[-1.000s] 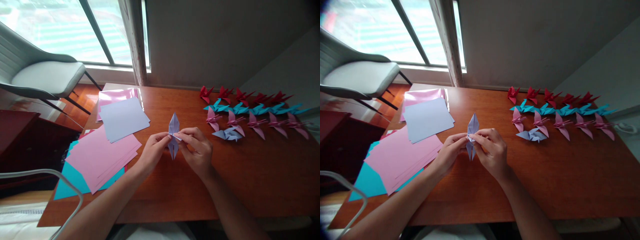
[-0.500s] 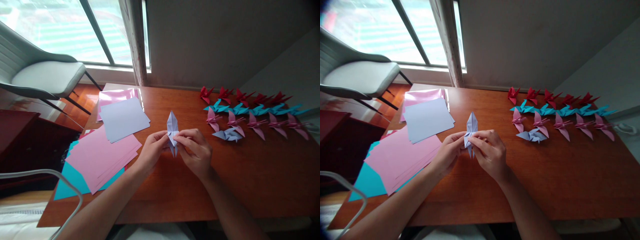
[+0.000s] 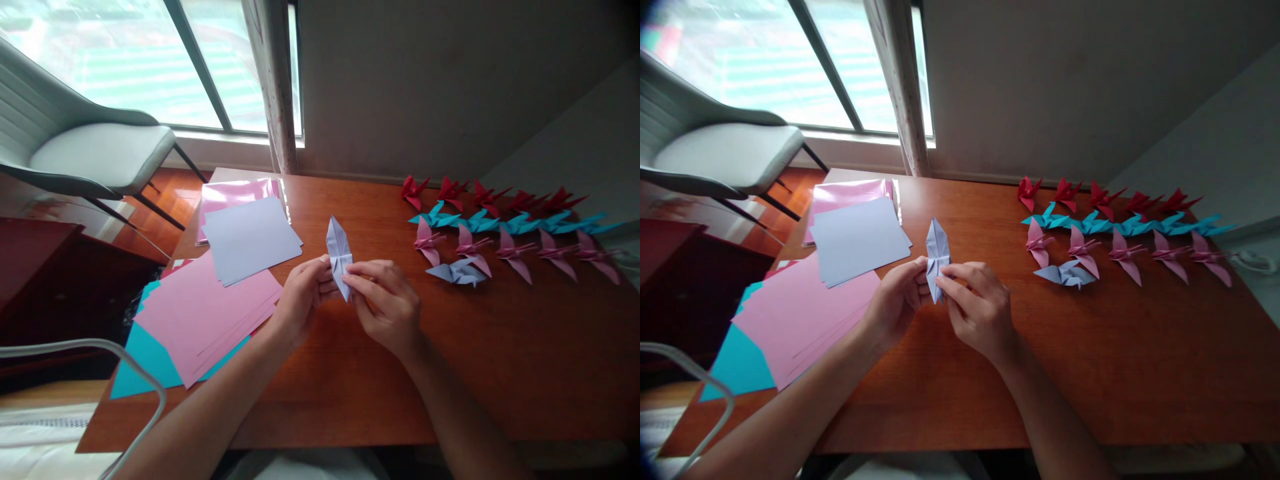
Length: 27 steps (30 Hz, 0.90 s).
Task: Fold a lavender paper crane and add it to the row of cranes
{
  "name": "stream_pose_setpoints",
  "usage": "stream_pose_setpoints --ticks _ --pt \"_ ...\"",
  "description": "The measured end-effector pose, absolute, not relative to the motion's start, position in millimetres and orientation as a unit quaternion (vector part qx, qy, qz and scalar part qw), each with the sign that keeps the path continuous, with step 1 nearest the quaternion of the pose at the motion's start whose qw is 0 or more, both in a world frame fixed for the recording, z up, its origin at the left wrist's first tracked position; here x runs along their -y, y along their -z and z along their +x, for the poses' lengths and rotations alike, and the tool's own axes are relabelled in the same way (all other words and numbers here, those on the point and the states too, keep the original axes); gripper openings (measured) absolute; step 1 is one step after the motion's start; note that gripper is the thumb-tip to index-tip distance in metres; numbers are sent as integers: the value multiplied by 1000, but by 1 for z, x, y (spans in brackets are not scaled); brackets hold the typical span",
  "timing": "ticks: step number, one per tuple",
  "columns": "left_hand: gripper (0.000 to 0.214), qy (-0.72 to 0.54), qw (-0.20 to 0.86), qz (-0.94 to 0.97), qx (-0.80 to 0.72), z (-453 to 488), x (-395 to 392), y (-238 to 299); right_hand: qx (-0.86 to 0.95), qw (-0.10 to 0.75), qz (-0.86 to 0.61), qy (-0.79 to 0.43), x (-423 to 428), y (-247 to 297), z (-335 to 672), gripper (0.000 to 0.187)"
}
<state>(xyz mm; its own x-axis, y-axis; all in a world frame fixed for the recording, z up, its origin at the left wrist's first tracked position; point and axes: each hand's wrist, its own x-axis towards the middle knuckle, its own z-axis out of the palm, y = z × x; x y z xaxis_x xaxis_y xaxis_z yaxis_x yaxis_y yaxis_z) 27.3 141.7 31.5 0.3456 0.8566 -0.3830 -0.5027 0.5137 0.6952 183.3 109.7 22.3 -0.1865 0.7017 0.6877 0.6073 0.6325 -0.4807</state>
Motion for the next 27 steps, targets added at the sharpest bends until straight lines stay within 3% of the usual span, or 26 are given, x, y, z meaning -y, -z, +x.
stream_pose_setpoints --ticks 13,19,27 --pt "28 -410 768 302 -388 27 -140 -32 723 506 -462 -88 -109 -24 183 35" --pt "37 -380 764 347 -388 29 -137 -32 619 528 -544 -207 -113 -26 186 18" --pt "34 -388 741 392 -384 32 -135 -34 583 525 -542 -302 -115 -24 188 7"
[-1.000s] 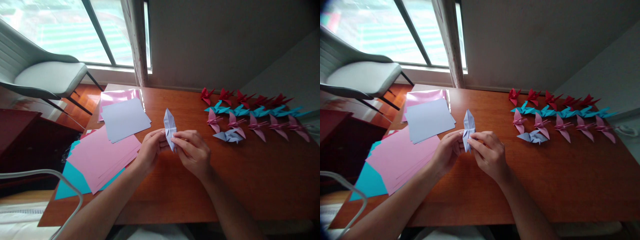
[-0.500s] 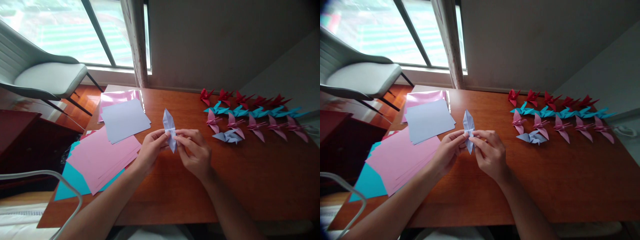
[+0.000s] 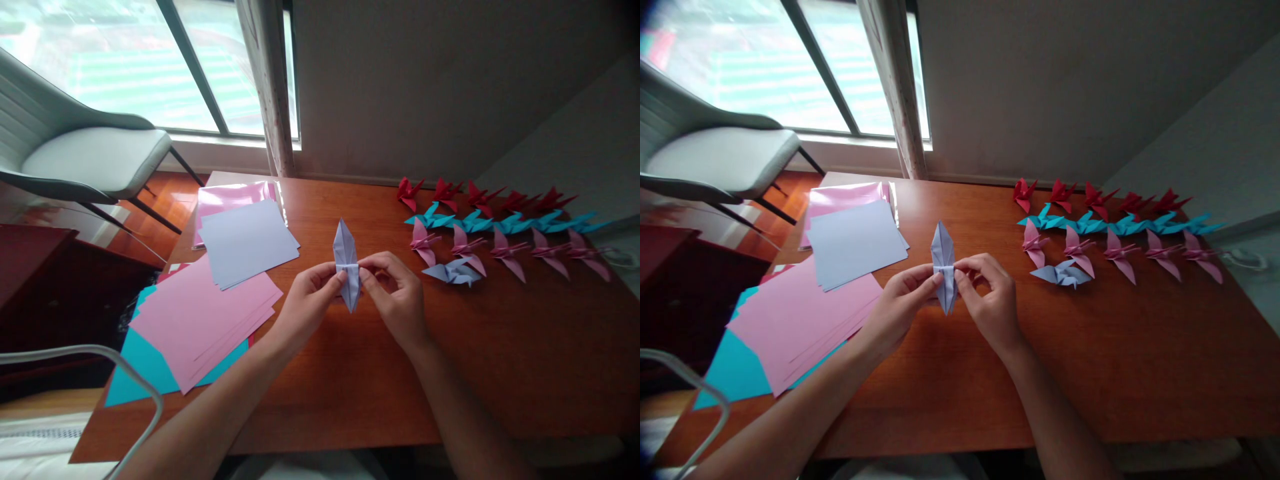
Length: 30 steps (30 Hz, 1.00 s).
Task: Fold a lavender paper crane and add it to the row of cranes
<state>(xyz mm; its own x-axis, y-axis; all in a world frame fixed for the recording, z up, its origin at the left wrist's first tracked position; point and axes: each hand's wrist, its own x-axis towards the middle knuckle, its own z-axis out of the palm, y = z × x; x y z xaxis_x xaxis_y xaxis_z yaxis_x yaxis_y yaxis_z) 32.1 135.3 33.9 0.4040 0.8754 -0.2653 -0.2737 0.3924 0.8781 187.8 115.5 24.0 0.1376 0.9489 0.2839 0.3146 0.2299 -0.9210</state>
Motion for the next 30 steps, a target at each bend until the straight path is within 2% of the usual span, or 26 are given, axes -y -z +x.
stream_pose_setpoints --ticks 7,17,22,30 --pt "29 -394 722 418 -384 32 -136 -33 544 526 -544 -363 -117 -23 189 8" --pt "29 -391 722 415 -393 34 -134 -34 489 530 -553 -417 -117 -17 187 24" --pt "29 -395 723 413 -388 34 -134 -33 503 498 -551 -442 -118 -17 189 21" --pt "27 -395 720 422 -384 33 -134 -33 515 527 -537 -411 -119 -17 187 15"
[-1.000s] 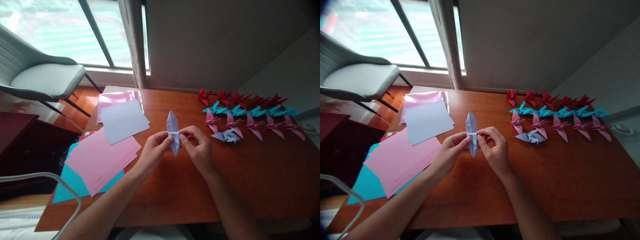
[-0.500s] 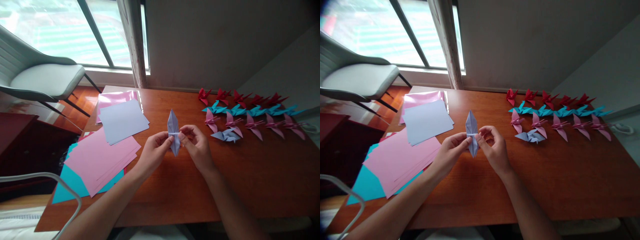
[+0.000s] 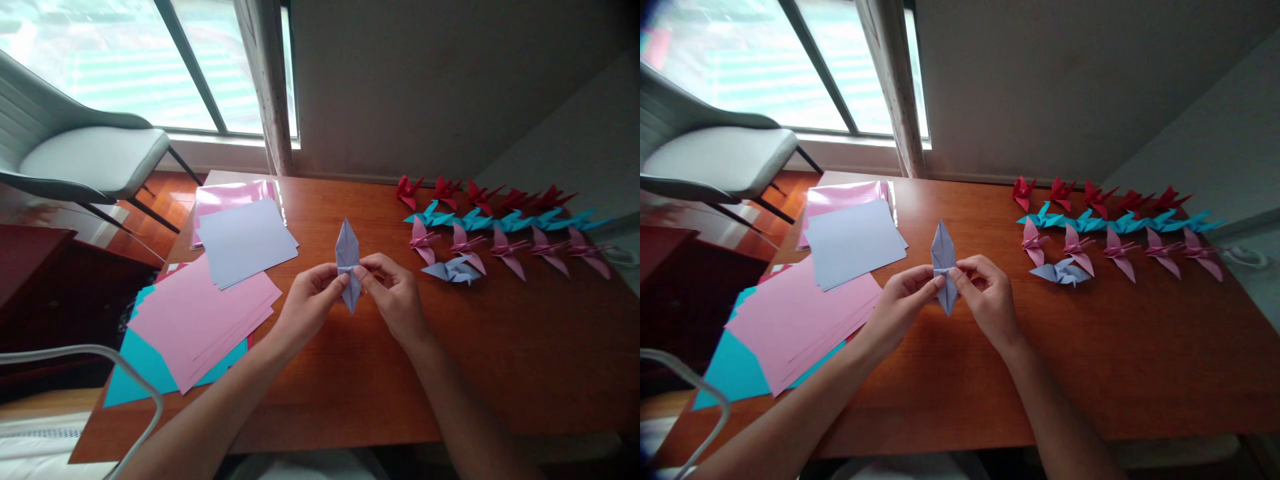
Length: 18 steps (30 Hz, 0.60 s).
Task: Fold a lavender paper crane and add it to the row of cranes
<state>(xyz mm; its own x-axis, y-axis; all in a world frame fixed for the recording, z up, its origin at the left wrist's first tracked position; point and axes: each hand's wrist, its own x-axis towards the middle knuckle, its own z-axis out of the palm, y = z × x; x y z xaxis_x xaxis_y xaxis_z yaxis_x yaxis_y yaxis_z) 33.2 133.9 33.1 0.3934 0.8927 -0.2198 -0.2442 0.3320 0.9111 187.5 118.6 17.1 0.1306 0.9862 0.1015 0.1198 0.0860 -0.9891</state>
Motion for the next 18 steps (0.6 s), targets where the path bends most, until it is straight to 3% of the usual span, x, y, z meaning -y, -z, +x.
stream_pose_setpoints --ticks 8,18 --pt "28 -404 656 470 -431 31 -133 -35 530 523 -538 -394 -117 -21 186 15" --pt "24 -421 654 452 -437 30 -133 -37 527 511 -532 -422 -116 -21 187 15"
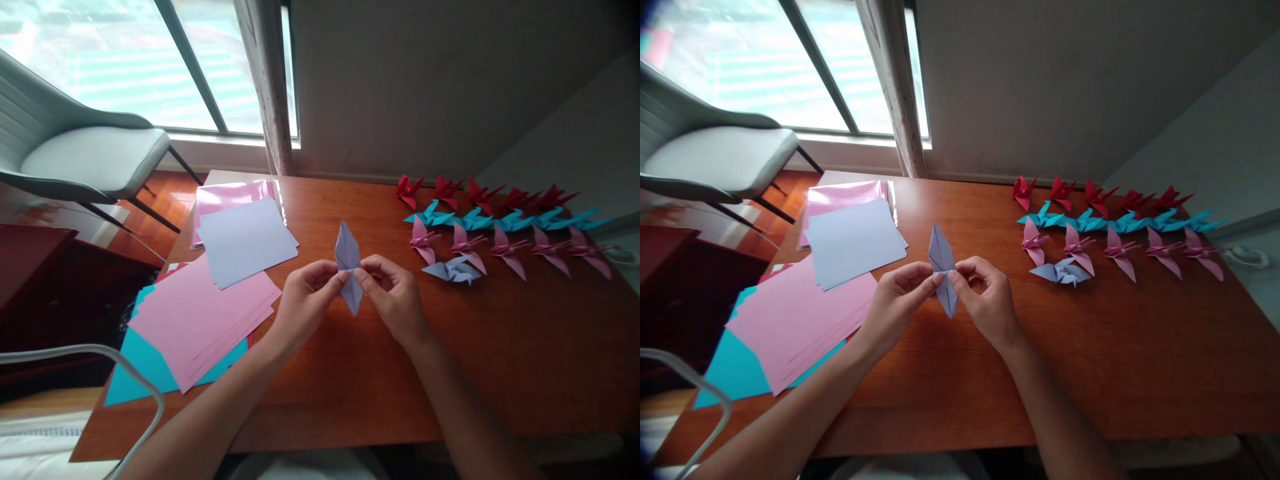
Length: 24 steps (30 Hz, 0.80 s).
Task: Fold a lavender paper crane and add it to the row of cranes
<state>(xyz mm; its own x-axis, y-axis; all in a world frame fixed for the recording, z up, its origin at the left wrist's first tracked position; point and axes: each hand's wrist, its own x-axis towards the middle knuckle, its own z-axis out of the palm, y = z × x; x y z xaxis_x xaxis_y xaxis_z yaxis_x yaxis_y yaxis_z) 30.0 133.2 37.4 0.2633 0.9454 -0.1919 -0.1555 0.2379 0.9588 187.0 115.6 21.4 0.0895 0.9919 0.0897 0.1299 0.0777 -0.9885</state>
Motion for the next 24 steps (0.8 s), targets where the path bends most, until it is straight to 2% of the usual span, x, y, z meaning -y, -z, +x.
stream_pose_setpoints --ticks 17,24 --pt "19 -406 665 449 -438 30 -134 -31 559 504 -522 -402 -116 -22 189 11" --pt "26 -397 652 473 -440 31 -135 -29 553 504 -519 -413 -116 -21 188 11"
